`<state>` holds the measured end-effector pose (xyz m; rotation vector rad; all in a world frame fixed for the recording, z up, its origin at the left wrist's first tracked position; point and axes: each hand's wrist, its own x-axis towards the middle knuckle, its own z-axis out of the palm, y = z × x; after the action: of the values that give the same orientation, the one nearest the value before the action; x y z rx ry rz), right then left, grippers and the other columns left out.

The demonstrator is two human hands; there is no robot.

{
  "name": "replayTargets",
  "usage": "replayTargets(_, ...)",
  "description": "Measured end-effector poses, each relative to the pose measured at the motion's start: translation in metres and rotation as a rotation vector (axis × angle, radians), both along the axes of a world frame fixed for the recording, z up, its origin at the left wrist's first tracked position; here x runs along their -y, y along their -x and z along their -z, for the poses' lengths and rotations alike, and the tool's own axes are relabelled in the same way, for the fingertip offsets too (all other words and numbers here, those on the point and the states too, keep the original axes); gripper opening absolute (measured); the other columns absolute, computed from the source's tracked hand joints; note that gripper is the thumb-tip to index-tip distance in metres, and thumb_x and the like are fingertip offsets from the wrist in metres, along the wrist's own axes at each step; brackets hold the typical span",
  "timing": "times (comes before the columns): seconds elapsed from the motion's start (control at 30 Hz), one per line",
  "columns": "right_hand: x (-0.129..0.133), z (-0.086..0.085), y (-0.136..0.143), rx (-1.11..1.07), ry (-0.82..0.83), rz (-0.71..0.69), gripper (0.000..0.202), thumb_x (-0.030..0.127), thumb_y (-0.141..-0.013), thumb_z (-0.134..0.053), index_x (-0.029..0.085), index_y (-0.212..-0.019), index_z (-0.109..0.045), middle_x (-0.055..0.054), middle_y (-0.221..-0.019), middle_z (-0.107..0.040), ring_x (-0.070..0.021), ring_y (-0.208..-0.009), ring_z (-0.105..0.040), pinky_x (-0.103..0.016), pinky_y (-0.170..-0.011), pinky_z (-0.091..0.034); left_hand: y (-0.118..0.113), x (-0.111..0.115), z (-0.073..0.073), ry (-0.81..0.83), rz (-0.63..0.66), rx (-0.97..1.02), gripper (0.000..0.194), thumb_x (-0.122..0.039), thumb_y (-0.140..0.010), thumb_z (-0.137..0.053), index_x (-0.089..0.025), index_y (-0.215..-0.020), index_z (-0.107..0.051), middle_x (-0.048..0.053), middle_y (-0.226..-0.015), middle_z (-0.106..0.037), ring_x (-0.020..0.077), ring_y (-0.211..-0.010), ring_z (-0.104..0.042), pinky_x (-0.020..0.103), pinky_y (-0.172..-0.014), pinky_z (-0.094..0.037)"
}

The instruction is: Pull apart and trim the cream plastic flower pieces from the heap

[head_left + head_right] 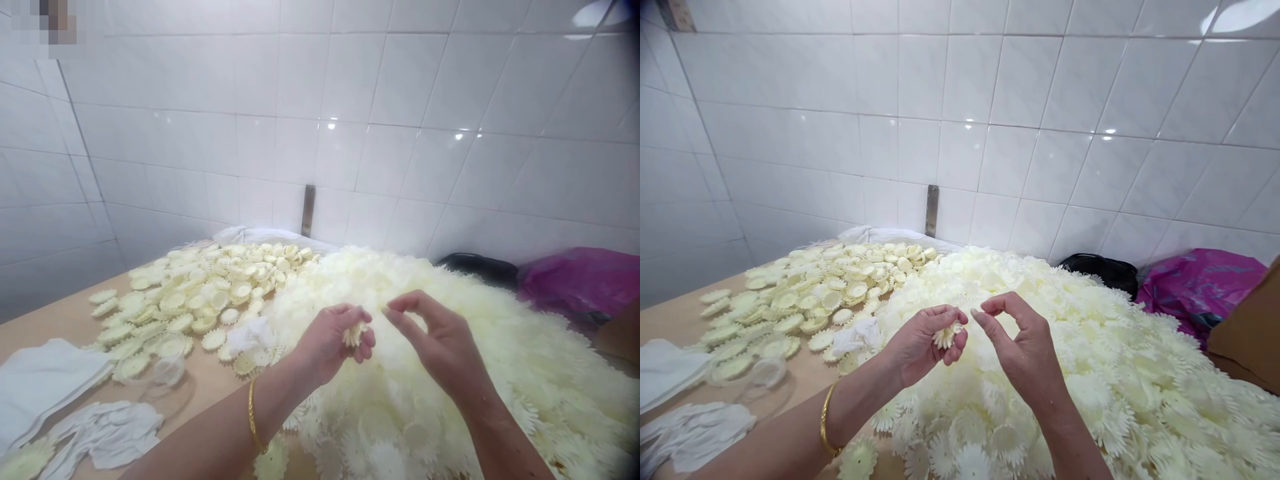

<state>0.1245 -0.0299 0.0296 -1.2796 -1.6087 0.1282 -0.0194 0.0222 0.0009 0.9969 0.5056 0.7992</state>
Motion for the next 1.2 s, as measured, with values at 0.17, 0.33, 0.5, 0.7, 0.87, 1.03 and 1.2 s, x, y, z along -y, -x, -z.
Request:
replayTargets(0.17,0.004,-0.003,0.001,0.056,0.007,-0.047,0.013,0.029,-0.08,-0.052,0.019,-0.072,-0.056,0.0,-0.073,-0.059,-0.0148,-0.07,-0.055,-0.027,-0.065,-0.042,-0.004,-0.001,0.012,0.054,-0.014,-0.061,0.035,-0.051,-0.074,-0.05,-0.016,-0.069,-0.049,-0.007,-0.04,-0.032,0.0023,-0.034,-0.022,0.017,-0.037,-0.013)
replayTargets(0.33,0.0,0.006,0.01,0.285,-0.011,-0.129,0.006,0.023,-0.077,-0.055,0.02,-0.081,-0.058,-0.004,-0.079,-0.057,-0.0182,-0.077,-0.053,-0.033,-0.07,-0.043,-0.006,-0.004,0.014,0.164,-0.057,-0.015,0.044,-0.058,-0.075,-0.041,-0.016,-0.068,-0.049,-0.006,-0.041,-0.034,0.0045,-0.034,-0.027,0.018,-0.036,-0.018)
replayTargets(0.5,-0.006,0.017,0.011,0.499,0.005,-0.108,0.019,0.023,-0.074,-0.057,0.023,-0.093,-0.058,-0.006,-0.086,-0.055,-0.0215,-0.082,-0.049,-0.039,-0.074,-0.041,-0.008,0.002,0.006,0.232,0.017,0.124,0.049,-0.057,-0.077,-0.038,-0.012,-0.076,-0.056,0.002,-0.065,-0.051,0.0083,-0.054,-0.049,0.021,-0.053,-0.04)
replayTargets(0.7,-0.009,0.014,0.007,0.32,0.041,-0.113,0.017,0.017,-0.079,-0.046,0.02,-0.09,-0.059,-0.006,-0.084,-0.056,-0.0203,-0.082,-0.049,-0.036,-0.075,-0.039,-0.008,0.006,-0.002,0.182,0.035,0.177,0.043,-0.052,-0.08,-0.039,-0.014,-0.08,-0.058,0.004,-0.079,-0.052,0.0128,-0.067,-0.052,0.029,-0.067,-0.043)
replayTargets(0.87,-0.008,0.007,0.004,-0.115,0.233,-0.203,0.019,0.025,-0.082,-0.042,0.018,-0.083,-0.059,-0.004,-0.077,-0.058,-0.0176,-0.076,-0.052,-0.03,-0.071,-0.04,-0.004,0.005,-0.002,-0.046,-0.061,0.056,0.032,-0.044,-0.078,-0.049,-0.015,-0.088,-0.06,0.007,-0.091,-0.054,0.016,-0.082,-0.053,0.028,-0.07,-0.041)
replayTargets(1.03,-0.008,0.007,0.003,-0.331,0.429,-0.292,0.02,0.034,-0.078,-0.046,0.016,-0.07,-0.054,-0.001,-0.068,-0.053,-0.0149,-0.07,-0.049,-0.028,-0.069,-0.039,-0.004,0.007,0.0,-0.189,-0.177,-0.01,0.024,-0.04,-0.075,-0.055,-0.016,-0.079,-0.058,0.004,-0.082,-0.055,0.0133,-0.077,-0.052,0.026,-0.068,-0.041)
replayTargets(1.2,-0.01,0.007,0.006,-0.258,0.363,-0.217,0.02,0.036,-0.076,-0.049,0.017,-0.069,-0.051,0.0,-0.067,-0.052,-0.0142,-0.067,-0.049,-0.026,-0.066,-0.039,-0.006,0.003,0.003,-0.081,-0.265,-0.037,0.024,-0.038,-0.072,-0.058,-0.015,-0.077,-0.055,0.003,-0.075,-0.053,0.0123,-0.068,-0.053,0.027,-0.065,-0.043)
